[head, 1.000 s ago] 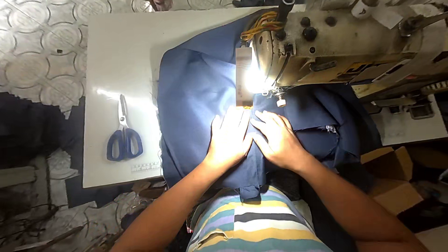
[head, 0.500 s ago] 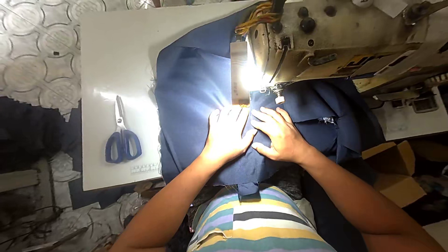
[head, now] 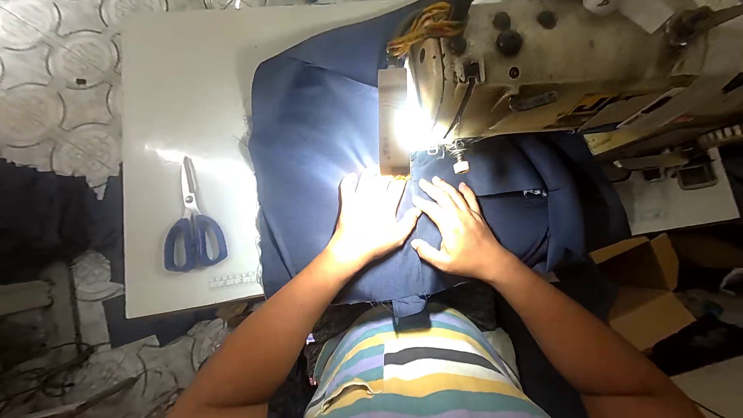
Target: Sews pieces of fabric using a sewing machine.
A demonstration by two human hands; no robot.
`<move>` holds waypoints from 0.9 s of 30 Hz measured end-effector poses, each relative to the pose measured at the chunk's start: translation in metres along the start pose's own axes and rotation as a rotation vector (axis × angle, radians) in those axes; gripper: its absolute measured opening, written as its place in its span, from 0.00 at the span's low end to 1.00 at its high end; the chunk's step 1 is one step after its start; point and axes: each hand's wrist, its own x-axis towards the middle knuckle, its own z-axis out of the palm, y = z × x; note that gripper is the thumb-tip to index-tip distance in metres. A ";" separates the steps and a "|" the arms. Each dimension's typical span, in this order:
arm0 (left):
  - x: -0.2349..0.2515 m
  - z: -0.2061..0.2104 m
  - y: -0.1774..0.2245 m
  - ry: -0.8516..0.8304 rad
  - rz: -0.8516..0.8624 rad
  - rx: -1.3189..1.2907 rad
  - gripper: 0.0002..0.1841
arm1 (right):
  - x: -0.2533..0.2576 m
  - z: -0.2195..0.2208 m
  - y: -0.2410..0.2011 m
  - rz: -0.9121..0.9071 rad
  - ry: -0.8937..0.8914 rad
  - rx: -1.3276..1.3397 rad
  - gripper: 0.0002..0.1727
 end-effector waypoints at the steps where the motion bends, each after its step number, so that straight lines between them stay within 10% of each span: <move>1: 0.001 -0.001 0.000 -0.002 0.003 0.003 0.39 | 0.001 0.001 0.002 -0.011 0.007 0.001 0.41; 20: 0.002 0.003 -0.001 0.030 -0.031 -0.029 0.40 | 0.002 -0.026 -0.002 0.027 -0.100 0.000 0.40; 27: 0.014 0.001 -0.012 -0.029 -0.029 -0.029 0.42 | -0.048 -0.147 0.053 -0.061 0.123 0.218 0.29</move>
